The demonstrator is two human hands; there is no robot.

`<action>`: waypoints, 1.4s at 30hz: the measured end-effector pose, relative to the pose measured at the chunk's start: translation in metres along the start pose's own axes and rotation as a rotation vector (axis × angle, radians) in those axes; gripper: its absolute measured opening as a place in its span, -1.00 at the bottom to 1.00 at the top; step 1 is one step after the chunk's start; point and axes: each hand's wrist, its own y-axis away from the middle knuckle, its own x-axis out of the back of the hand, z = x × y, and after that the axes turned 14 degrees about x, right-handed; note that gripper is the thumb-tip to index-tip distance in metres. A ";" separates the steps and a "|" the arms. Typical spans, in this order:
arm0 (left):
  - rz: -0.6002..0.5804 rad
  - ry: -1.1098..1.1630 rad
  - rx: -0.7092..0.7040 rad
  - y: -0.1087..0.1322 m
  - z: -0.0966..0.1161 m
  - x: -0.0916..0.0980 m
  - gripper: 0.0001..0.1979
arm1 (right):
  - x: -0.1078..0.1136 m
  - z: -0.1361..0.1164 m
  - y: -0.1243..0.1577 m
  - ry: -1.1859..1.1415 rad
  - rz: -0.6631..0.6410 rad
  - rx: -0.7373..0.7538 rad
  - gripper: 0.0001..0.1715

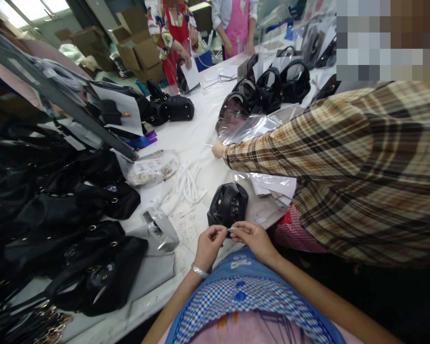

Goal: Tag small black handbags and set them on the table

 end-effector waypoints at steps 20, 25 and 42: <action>0.044 -0.085 -0.044 0.000 0.010 -0.001 -0.78 | -0.001 -0.004 -0.004 0.199 -0.077 0.159 -0.64; 0.107 -0.129 -0.096 0.008 0.010 -0.002 -0.77 | -0.003 -0.001 -0.001 0.280 -0.064 0.243 -0.66; -0.095 0.250 0.200 -0.004 -0.003 0.011 -0.63 | 0.033 0.021 -0.002 0.957 -0.196 0.527 -0.54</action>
